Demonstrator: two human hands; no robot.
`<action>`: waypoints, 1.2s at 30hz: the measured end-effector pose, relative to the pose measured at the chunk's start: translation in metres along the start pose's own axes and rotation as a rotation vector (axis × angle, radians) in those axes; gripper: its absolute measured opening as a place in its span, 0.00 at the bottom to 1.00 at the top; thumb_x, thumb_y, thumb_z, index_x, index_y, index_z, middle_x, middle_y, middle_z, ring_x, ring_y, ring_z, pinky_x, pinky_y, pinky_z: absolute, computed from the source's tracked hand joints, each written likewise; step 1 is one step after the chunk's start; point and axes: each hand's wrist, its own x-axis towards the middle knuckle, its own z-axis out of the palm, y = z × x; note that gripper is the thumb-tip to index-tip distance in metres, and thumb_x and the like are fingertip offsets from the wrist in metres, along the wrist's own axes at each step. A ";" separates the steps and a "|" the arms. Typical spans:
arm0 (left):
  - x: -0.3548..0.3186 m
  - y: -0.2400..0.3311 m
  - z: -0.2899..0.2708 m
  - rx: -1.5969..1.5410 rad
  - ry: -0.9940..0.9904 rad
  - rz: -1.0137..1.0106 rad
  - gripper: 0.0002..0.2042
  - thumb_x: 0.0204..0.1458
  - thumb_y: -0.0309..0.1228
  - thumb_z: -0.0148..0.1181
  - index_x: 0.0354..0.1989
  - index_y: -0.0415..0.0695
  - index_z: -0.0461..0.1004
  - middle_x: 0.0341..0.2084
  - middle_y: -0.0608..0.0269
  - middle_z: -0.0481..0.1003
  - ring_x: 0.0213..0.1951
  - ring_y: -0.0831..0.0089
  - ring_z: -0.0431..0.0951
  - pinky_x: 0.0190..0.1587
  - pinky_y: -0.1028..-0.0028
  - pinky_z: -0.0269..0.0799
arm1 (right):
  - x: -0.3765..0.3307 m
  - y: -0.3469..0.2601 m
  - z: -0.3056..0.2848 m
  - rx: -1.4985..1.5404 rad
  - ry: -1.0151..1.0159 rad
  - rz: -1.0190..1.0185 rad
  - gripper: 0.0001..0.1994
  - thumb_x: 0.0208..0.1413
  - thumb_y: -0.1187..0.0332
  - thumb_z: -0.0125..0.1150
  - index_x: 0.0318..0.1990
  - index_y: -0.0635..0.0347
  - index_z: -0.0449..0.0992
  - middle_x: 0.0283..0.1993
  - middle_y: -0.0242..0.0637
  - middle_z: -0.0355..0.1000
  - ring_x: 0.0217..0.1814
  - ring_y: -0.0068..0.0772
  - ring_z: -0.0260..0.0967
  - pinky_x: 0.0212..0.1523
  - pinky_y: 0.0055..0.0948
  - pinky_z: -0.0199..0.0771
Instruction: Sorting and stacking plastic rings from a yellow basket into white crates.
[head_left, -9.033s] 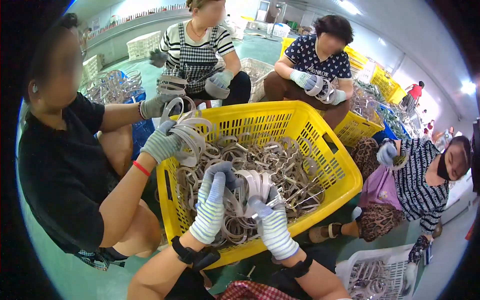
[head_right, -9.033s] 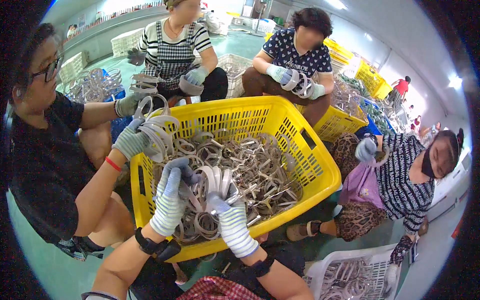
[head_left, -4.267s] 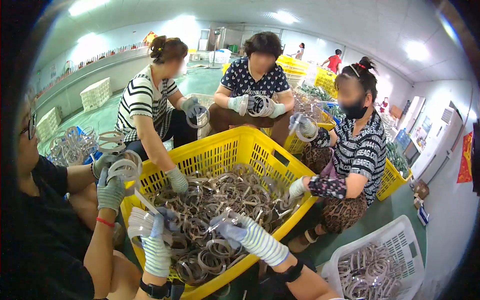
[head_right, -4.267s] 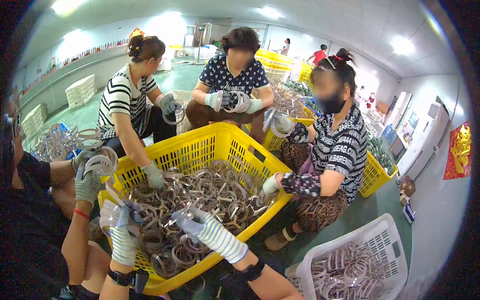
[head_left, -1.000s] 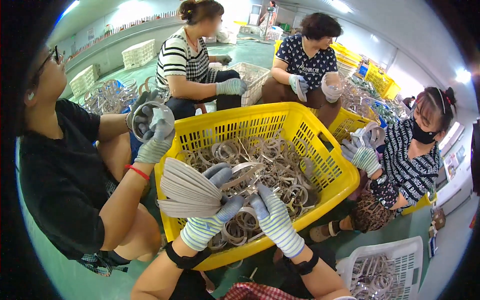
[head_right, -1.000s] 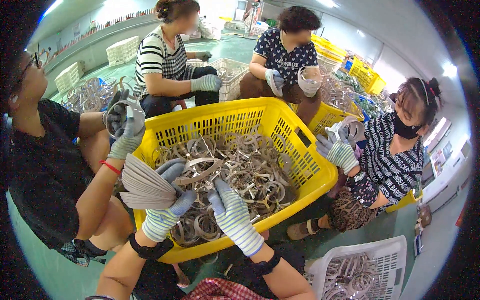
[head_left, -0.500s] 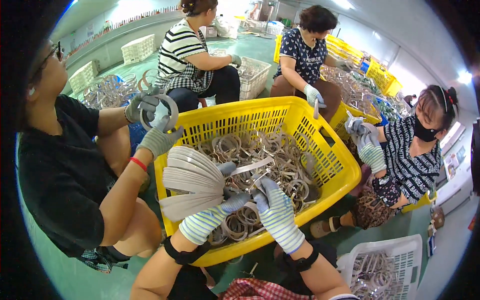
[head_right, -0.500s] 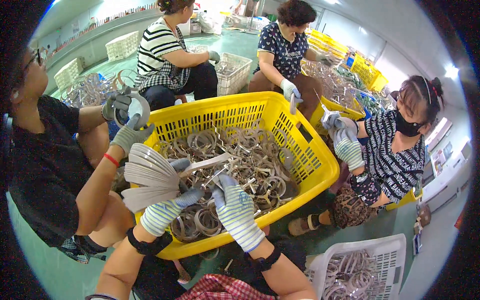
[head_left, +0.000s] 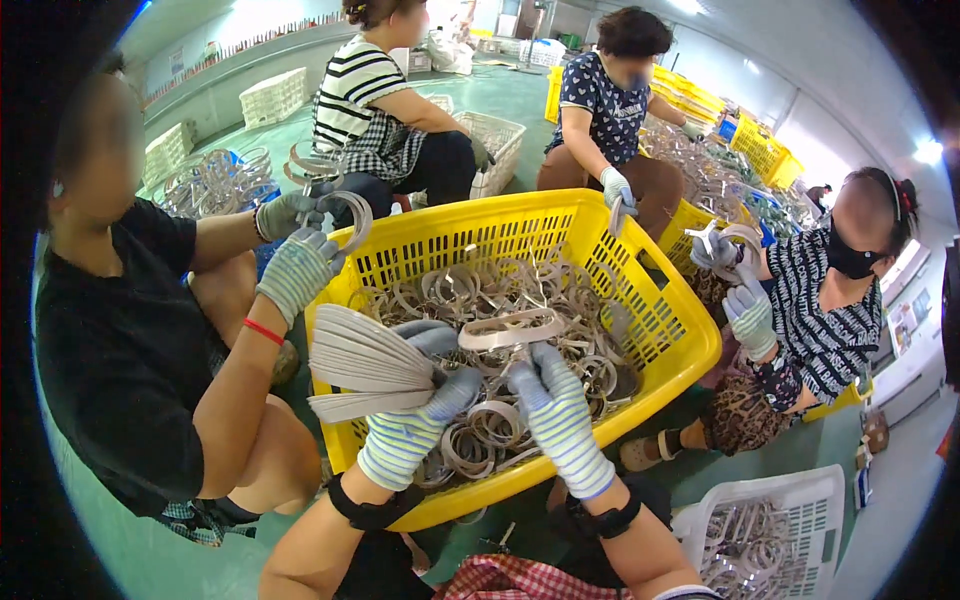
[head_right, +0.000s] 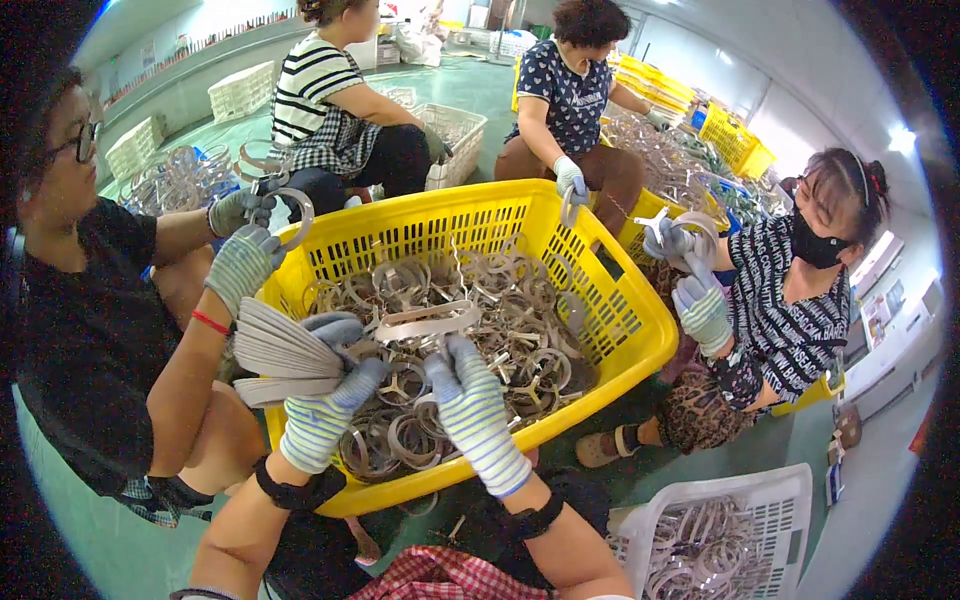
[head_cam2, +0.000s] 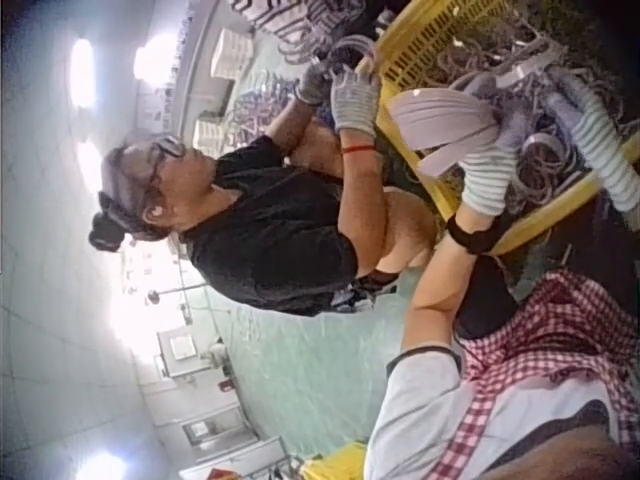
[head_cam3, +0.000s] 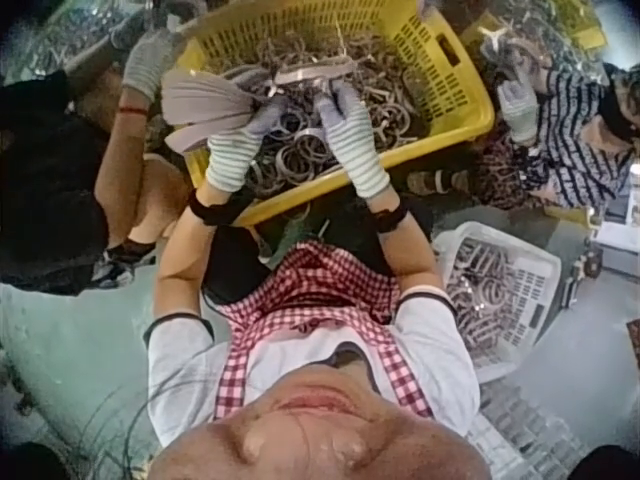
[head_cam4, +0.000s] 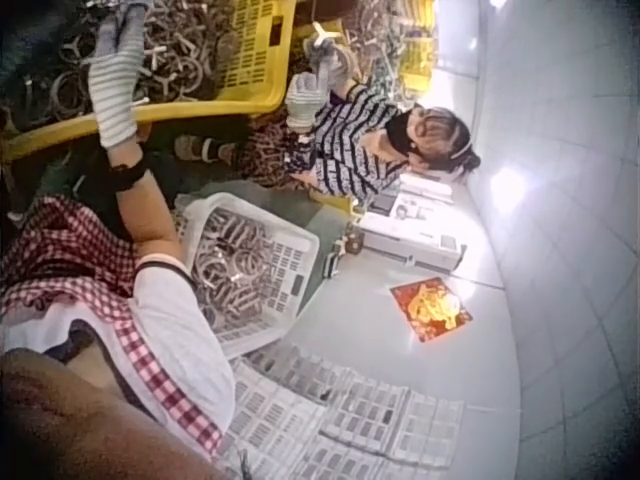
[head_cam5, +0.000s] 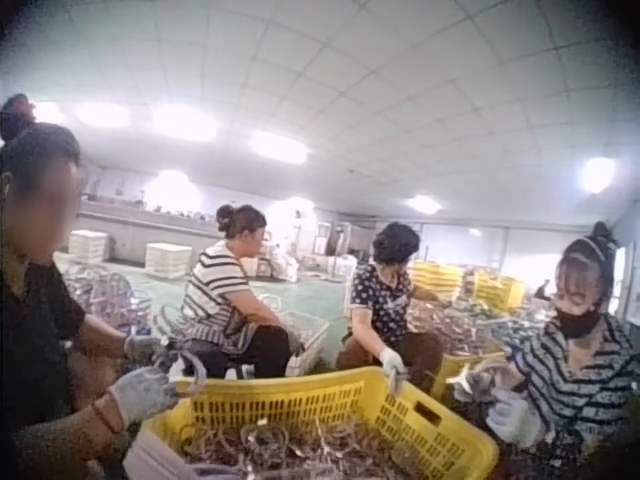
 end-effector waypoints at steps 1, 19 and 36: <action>-0.001 -0.006 -0.005 -0.007 0.003 -0.069 0.20 0.39 0.30 0.68 0.44 0.44 0.73 0.44 0.60 0.68 0.36 0.73 0.71 0.38 0.74 0.70 | 0.002 -0.009 -0.004 0.262 -0.050 0.250 0.09 0.58 0.64 0.53 0.39 0.61 0.70 0.26 0.34 0.70 0.25 0.27 0.67 0.26 0.25 0.67; 0.009 -0.027 -0.014 0.160 -0.188 0.128 0.24 0.38 0.30 0.69 0.47 0.45 0.73 0.42 0.59 0.69 0.43 0.65 0.69 0.45 0.67 0.67 | -0.002 -0.029 -0.017 0.868 -0.323 0.555 0.08 0.55 0.62 0.60 0.32 0.55 0.70 0.23 0.27 0.66 0.17 0.16 0.55 0.18 0.17 0.53; 0.003 -0.038 -0.007 0.019 -0.181 0.000 0.19 0.35 0.29 0.72 0.37 0.45 0.72 0.32 0.67 0.69 0.32 0.74 0.69 0.37 0.74 0.69 | 0.000 -0.028 -0.017 0.924 -0.308 0.646 0.11 0.55 0.59 0.61 0.36 0.54 0.71 0.23 0.25 0.64 0.16 0.16 0.54 0.17 0.17 0.52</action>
